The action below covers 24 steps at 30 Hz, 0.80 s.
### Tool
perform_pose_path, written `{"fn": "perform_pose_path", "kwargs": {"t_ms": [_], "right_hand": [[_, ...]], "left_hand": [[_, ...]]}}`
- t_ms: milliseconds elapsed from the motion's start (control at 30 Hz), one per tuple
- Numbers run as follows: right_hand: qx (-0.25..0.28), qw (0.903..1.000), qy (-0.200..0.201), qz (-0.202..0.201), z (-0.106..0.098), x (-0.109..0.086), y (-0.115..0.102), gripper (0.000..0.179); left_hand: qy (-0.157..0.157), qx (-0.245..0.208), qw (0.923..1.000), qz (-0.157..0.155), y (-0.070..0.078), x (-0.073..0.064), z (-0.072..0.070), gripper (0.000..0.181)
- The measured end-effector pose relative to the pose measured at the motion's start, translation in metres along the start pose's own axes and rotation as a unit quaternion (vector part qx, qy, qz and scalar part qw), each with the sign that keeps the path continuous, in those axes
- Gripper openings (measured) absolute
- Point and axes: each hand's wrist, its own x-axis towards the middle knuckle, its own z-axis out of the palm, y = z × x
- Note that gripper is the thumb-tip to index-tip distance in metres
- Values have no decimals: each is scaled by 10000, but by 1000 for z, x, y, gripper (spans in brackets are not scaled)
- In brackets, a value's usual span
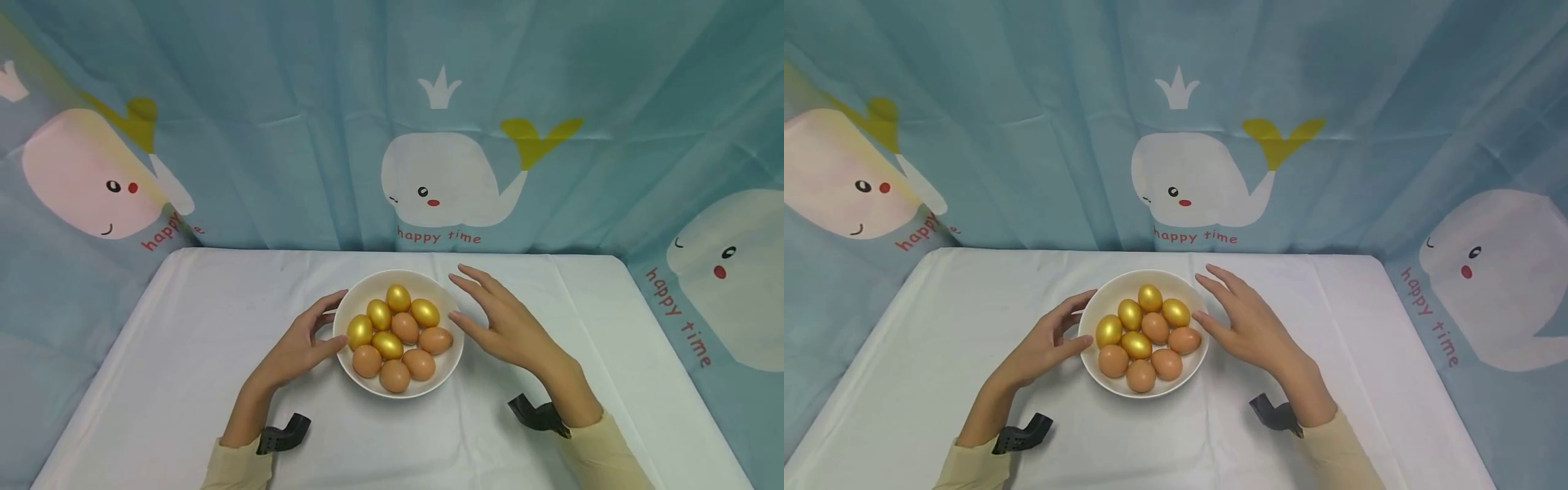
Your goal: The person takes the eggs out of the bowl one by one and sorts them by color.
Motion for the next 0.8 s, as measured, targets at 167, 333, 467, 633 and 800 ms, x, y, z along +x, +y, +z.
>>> {"fn": "perform_pose_path", "kwargs": {"t_ms": [167,333,467,633,800], "right_hand": [[-40,9994,-101,-318,-1,14,-11,60],[114,9977,-274,-609,1,30,-23,52],[140,9965,-386,-721,3,43,-30,46],[75,9958,-626,-671,3,59,-37,38],[-48,9907,-1257,-523,3,73,-45,36]], "left_hand": [[-43,-157,9999,11,0,-1,0,72],[-94,-304,9994,-115,1,-4,-2,74],[-143,-467,9986,-202,1,-4,-3,74],[-191,-587,9979,-213,-2,-2,-3,74],[-152,-571,9980,-246,-4,1,-2,75]]}}
